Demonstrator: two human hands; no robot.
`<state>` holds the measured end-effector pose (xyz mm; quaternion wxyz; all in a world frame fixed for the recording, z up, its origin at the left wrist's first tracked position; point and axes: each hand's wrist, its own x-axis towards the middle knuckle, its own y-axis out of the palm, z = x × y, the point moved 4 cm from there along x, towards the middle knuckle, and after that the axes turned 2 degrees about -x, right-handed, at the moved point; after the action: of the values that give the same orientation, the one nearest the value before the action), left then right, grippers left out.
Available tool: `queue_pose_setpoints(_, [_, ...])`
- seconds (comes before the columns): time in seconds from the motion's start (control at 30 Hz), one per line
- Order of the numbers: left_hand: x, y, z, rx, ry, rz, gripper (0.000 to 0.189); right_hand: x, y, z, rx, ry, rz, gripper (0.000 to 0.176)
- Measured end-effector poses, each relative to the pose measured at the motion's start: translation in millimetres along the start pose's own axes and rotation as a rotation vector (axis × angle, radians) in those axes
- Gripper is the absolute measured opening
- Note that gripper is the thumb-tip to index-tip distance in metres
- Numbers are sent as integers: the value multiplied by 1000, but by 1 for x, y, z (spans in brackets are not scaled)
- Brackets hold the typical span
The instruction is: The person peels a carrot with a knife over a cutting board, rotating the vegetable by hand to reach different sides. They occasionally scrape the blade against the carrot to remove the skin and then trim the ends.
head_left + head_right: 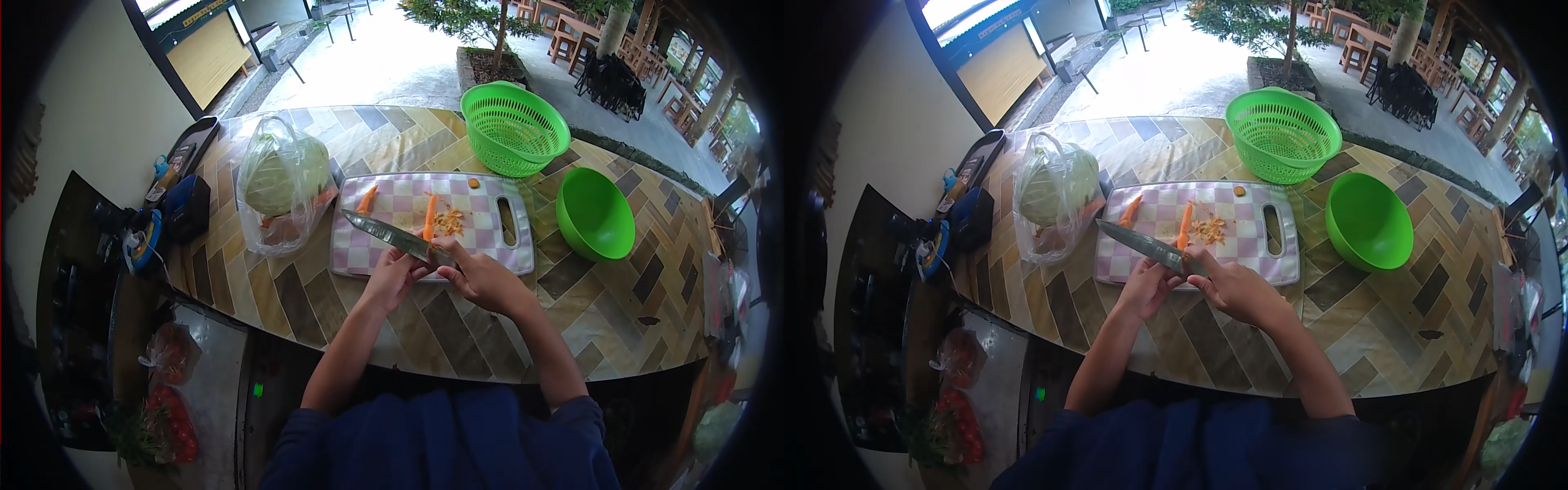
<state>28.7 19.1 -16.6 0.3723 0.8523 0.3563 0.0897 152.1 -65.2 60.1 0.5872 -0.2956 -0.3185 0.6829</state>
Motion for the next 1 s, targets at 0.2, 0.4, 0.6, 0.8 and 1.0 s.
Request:
queue_pose_setpoints(0.2, [-1,-1,-2,-2,-7,-14,19,2,1,-2,5,42,-30,41])
queue_pose_setpoints(0.4, [-2,2,-2,48,37,10,18,3,3,-4,12,27,-17,41])
queue_pose_setpoints(0.6, [-2,2,0,98,17,-53,18,5,6,-6,8,-38,-82,40])
queue_pose_setpoints(0.8, [0,0,0,16,-14,-47,25,5,4,-2,16,-29,-95,41])
queue_pose_setpoints(1.0, [-2,2,-3,85,-36,-98,42,4,3,-1,28,-10,-62,46])
